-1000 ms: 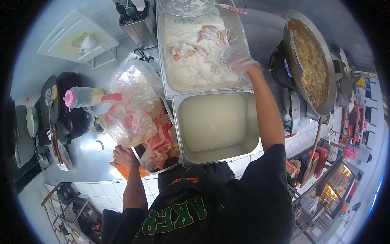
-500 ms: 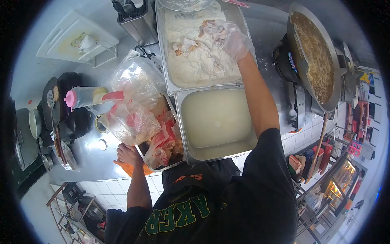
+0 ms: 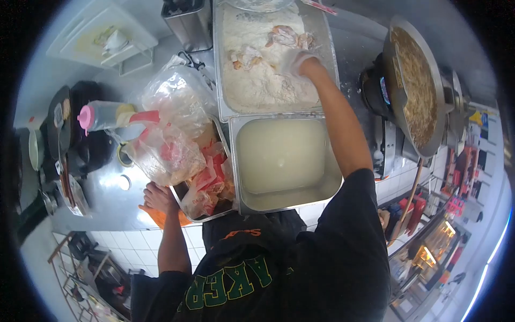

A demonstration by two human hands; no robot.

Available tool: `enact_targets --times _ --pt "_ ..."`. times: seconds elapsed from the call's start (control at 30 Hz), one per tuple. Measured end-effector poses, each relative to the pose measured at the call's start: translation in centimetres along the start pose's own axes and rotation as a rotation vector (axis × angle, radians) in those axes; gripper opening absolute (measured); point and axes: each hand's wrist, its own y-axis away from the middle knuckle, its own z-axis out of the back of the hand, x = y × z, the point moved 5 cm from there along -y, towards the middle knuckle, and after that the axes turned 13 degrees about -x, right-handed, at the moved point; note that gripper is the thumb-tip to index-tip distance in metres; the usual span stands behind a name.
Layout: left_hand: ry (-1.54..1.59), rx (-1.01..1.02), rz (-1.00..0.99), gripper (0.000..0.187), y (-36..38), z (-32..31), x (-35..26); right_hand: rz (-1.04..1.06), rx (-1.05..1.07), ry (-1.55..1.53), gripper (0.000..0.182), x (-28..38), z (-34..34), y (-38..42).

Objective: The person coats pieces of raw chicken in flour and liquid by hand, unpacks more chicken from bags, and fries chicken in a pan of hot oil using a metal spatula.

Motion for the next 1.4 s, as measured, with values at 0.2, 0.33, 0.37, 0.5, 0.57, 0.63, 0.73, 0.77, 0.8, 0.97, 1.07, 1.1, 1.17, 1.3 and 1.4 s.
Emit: enact_targets --times 0.2,0.33,0.37,0.5,0.57,0.63,0.73,0.77,0.8,0.97,1.07,1.1,1.17,1.3,1.4 --pt "0.035 -0.036 -0.015 0.037 -0.1 -0.1 0.1 0.121 -0.098 0.041 0.040 -0.1 -0.7 -0.1" --pt "-0.063 -0.023 -0.062 0.040 0.1 -0.7 0.3 0.247 -0.566 -0.159 0.020 5.6 -0.2 -2.5" --pt "-0.046 -0.037 -0.051 0.041 0.3 -1.0 0.5 0.215 -0.436 -0.092 0.019 6.2 -1.4 -4.0" --pt "0.013 -0.047 -0.029 0.039 0.1 -1.6 0.9 0.169 -0.257 0.055 0.020 7.0 0.1 -3.3" --pt "0.006 -0.013 -0.003 0.038 0.3 -1.1 0.7 0.245 -0.076 0.194 0.021 4.9 -0.9 -3.5" --pt "-0.015 -0.034 -0.053 0.037 0.1 -0.4 0.2 0.300 0.103 0.325 0.023 4.8 -1.2 -3.1" --pt "-0.023 -0.022 -0.046 0.037 0.1 -0.5 0.3 0.165 -0.073 0.064 0.026 4.9 0.4 -3.1" --pt "-0.018 -0.032 -0.062 0.037 0.1 -0.6 0.4 0.174 -0.165 -0.033 0.026 6.2 0.2 -3.5" --pt "0.002 -0.019 -0.033 0.038 0.3 -0.9 0.6 0.181 -0.261 -0.129 0.026 7.2 0.0 -3.9" --pt "-0.008 -0.039 -0.011 0.038 0.3 -0.8 0.4 0.106 -0.318 -0.145 0.029 9.0 -0.9 -3.9" --pt "-0.028 -0.041 -0.041 0.036 0.2 -0.5 0.4 0.043 -0.276 -0.284 0.027 5.7 -1.7 -3.7" --pt "0.007 -0.002 -0.011 0.034 0.1 -0.4 0.3 0.033 -0.270 -0.289 0.027 4.2 -1.7 -3.1" --pt "0.048 0.014 0.025 0.034 0.0 -0.6 0.5 0.026 -0.248 -0.262 0.027 2.1 -1.7 -1.3" --pt "0.043 0.049 0.023 0.033 -0.1 -0.1 0.1 0.008 -0.162 -0.206 0.028 -0.4 -2.4 2.3" --pt "0.058 0.009 0.017 0.031 0.2 -1.2 0.9 -0.014 -0.173 -0.214 0.028 -1.4 -2.0 3.5"
